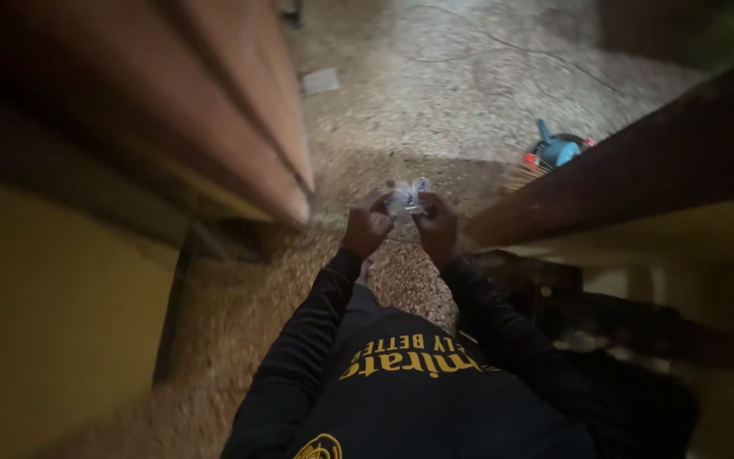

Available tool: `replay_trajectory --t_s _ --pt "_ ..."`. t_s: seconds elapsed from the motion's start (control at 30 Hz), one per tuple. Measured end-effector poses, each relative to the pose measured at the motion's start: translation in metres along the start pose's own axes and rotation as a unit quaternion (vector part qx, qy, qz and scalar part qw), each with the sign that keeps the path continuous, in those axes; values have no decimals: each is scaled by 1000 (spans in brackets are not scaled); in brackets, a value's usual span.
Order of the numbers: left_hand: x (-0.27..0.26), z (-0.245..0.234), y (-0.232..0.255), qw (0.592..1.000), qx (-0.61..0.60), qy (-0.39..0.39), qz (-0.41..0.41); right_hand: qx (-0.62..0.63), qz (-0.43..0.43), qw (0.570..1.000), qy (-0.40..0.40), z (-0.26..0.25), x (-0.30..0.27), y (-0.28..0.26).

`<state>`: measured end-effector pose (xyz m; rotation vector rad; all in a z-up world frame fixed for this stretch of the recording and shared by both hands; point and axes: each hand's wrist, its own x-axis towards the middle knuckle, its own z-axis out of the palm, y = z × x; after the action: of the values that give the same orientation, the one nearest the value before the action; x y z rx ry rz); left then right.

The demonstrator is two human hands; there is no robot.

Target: Picking up trash from the floor and sweeping using a squeegee/broom.

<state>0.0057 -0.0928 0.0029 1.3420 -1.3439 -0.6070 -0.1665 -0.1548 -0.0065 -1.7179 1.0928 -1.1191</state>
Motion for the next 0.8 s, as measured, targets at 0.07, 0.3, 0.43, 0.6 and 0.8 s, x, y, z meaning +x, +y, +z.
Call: replay_trajectory --t_s 0.07,0.3,0.43,0.6,0.8 --pt "33 10 -10 999 -45 -27 5 3 10 1000 30 -1 25 13" --pt "179 13 -59 995 6 -90 -46 92 73 993 23 20 137 57" --pt "251 7 -57 990 -24 -143 0 74 109 990 53 18 185 43" --pt "324 22 -82 975 -70 -211 13 158 133 973 103 20 239 87" --pt "410 57 -118 955 -152 -250 -50 142 157 970 123 5 332 99"
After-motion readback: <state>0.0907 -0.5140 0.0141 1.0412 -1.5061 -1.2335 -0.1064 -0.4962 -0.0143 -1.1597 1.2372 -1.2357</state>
